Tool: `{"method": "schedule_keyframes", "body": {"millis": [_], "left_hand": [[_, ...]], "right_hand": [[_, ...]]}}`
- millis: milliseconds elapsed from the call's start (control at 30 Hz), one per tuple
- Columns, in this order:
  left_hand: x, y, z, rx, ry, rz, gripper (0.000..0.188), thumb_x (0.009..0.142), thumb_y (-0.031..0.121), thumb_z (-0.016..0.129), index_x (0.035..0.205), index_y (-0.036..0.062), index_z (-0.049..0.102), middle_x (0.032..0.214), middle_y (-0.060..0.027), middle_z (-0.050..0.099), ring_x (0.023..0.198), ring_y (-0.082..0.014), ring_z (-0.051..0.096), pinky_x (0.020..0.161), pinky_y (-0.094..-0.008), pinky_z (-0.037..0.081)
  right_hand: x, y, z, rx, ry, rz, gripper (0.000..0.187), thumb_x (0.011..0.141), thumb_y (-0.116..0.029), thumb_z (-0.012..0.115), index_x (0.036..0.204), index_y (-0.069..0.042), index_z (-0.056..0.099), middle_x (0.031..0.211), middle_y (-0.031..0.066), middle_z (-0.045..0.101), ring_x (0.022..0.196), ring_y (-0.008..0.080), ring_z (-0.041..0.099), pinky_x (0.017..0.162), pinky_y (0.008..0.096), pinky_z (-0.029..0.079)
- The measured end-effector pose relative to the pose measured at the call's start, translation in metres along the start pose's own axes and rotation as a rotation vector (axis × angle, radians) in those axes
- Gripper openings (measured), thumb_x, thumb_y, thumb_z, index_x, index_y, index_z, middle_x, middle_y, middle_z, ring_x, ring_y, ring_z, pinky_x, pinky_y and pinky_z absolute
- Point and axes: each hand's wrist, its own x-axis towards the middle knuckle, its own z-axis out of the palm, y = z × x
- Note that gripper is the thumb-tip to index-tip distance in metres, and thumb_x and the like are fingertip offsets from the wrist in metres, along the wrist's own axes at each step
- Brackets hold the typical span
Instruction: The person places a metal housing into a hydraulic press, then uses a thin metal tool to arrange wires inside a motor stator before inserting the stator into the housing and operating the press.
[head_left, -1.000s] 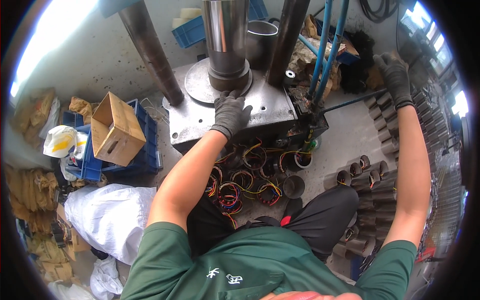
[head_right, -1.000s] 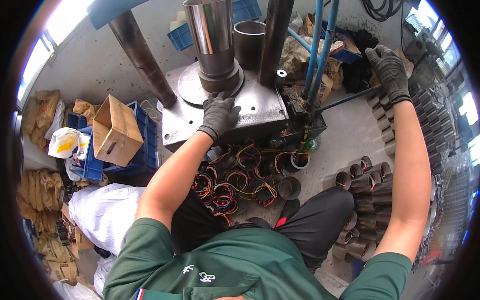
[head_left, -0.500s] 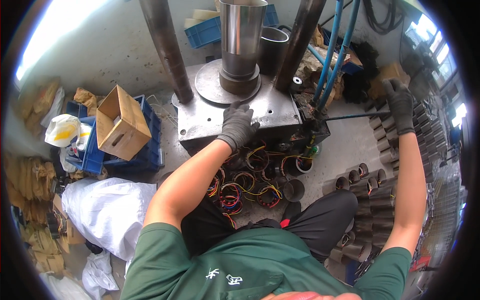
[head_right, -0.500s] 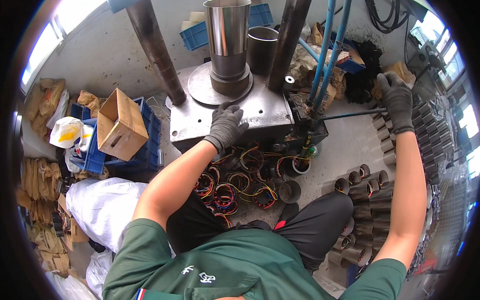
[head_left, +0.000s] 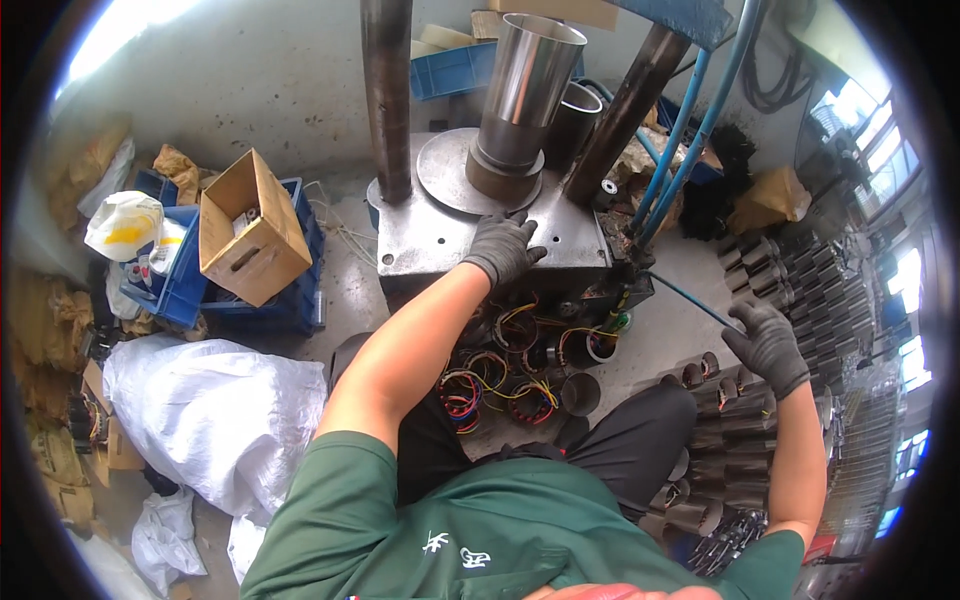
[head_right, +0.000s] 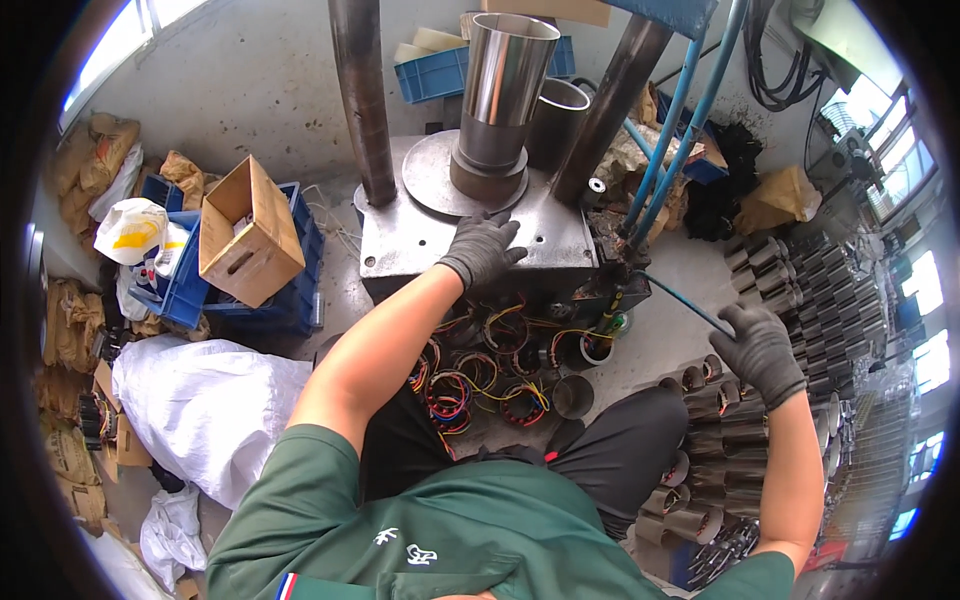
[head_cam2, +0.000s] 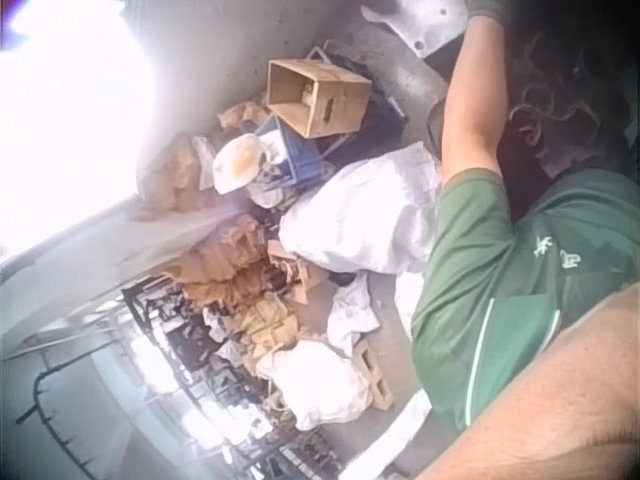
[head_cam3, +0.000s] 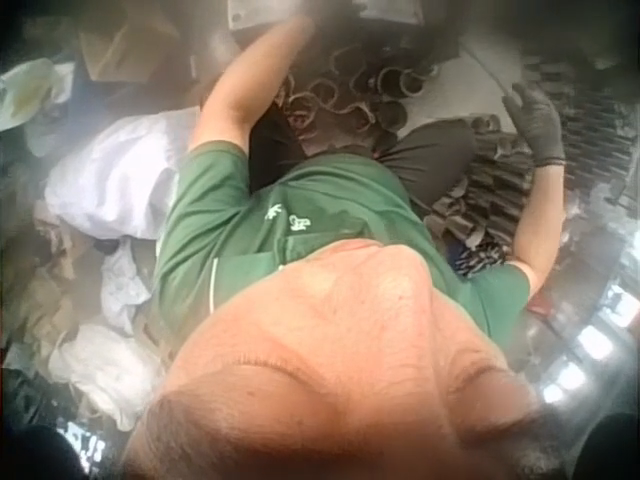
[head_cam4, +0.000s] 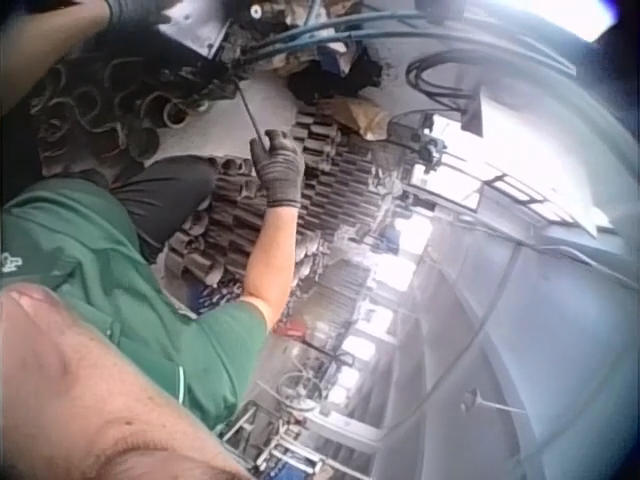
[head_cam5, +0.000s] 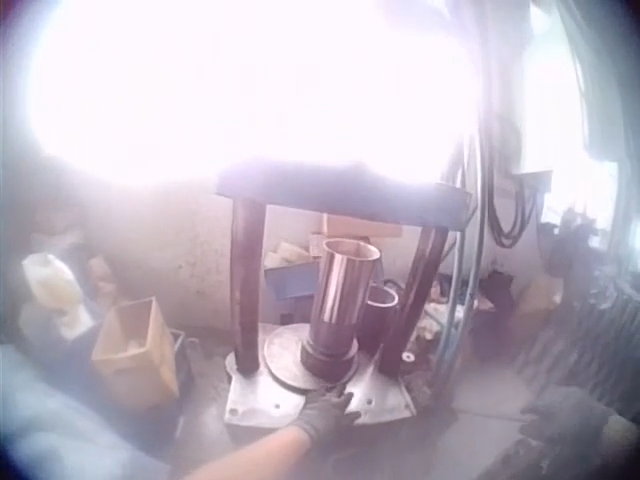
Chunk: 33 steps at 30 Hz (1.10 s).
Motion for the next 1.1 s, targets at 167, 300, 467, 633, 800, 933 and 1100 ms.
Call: {"method": "schedule_keyframes", "body": {"millis": [167, 300, 467, 633, 800, 933, 1100], "left_hand": [[0.001, 0.017, 0.003, -0.042, -0.074, -0.037, 0.061, 0.099, 0.053, 0.059, 0.142, 0.0093, 0.056, 0.148, -0.0171, 0.054, 0.142, -0.0386, 0.045, 0.118, -0.0531, 0.035], [-0.018, 0.026, 0.029, -0.021, -0.064, 0.273, 0.062, 0.096, 0.048, 0.067, 0.144, 0.0099, 0.057, 0.149, -0.0203, 0.055, 0.143, -0.0361, 0.047, 0.115, -0.0508, 0.039], [-0.074, 0.071, 0.013, -0.282, -0.353, 0.724, 0.048, 0.087, 0.037, 0.076, 0.130, 0.0169, 0.069, 0.113, -0.0147, 0.072, 0.110, -0.0378, 0.066, 0.098, -0.0467, 0.052], [-0.067, 0.083, -0.009, -0.188, -0.230, 0.807, 0.046, 0.079, 0.027, 0.079, 0.123, 0.0148, 0.072, 0.104, -0.0140, 0.074, 0.103, -0.0358, 0.069, 0.091, -0.0472, 0.055], [-0.050, 0.036, -0.013, -0.241, -0.232, 0.389, 0.031, 0.088, 0.026, 0.072, 0.117, 0.0140, 0.073, 0.096, -0.0173, 0.075, 0.090, -0.0378, 0.073, 0.080, -0.0474, 0.058], [-0.051, 0.023, -0.025, -0.474, -0.073, 0.300, 0.030, 0.094, 0.028, 0.073, 0.115, 0.0064, 0.074, 0.101, -0.0193, 0.075, 0.092, -0.0355, 0.073, 0.084, -0.0454, 0.058], [-0.056, -0.010, -0.022, -0.634, -0.021, 0.084, 0.034, 0.091, 0.021, 0.076, 0.121, 0.0037, 0.073, 0.094, -0.0153, 0.076, 0.084, -0.0236, 0.072, 0.081, -0.0376, 0.058]], "right_hand": [[0.086, -0.071, -0.054, 0.131, 0.293, -0.356, 0.031, 0.086, -0.023, 0.077, 0.111, -0.007, 0.068, 0.107, 0.0137, 0.070, 0.100, 0.0359, 0.067, 0.087, 0.0460, 0.054], [0.188, -0.150, -0.086, 0.228, 0.566, -0.524, 0.036, 0.091, -0.026, 0.077, 0.119, -0.007, 0.064, 0.107, 0.0144, 0.070, 0.100, 0.0343, 0.068, 0.089, 0.0441, 0.055], [0.334, -0.207, -0.095, 0.153, 0.851, -0.547, 0.045, 0.100, -0.046, 0.062, 0.126, -0.010, 0.069, 0.124, 0.0156, 0.070, 0.115, 0.0358, 0.066, 0.102, 0.0465, 0.051], [0.444, -0.187, -0.081, -0.057, 0.391, -0.496, 0.064, 0.106, -0.058, 0.040, 0.114, -0.002, 0.070, 0.106, 0.0228, 0.070, 0.107, 0.0372, 0.069, 0.097, 0.0488, 0.052], [0.428, -0.202, -0.093, 0.112, 0.225, -0.503, 0.066, 0.089, -0.063, 0.063, 0.113, -0.003, 0.077, 0.120, 0.0215, 0.073, 0.111, 0.0360, 0.069, 0.099, 0.0465, 0.052], [0.386, -0.185, -0.093, 0.296, 0.073, -0.330, 0.054, 0.075, -0.053, 0.076, 0.102, -0.006, 0.080, 0.111, 0.0193, 0.075, 0.104, 0.0333, 0.072, 0.093, 0.0439, 0.055], [0.316, -0.167, -0.082, 0.815, -0.255, -0.100, 0.040, 0.075, -0.039, 0.083, 0.100, -0.008, 0.082, 0.106, 0.0121, 0.078, 0.094, 0.0250, 0.075, 0.085, 0.0376, 0.058]]}}
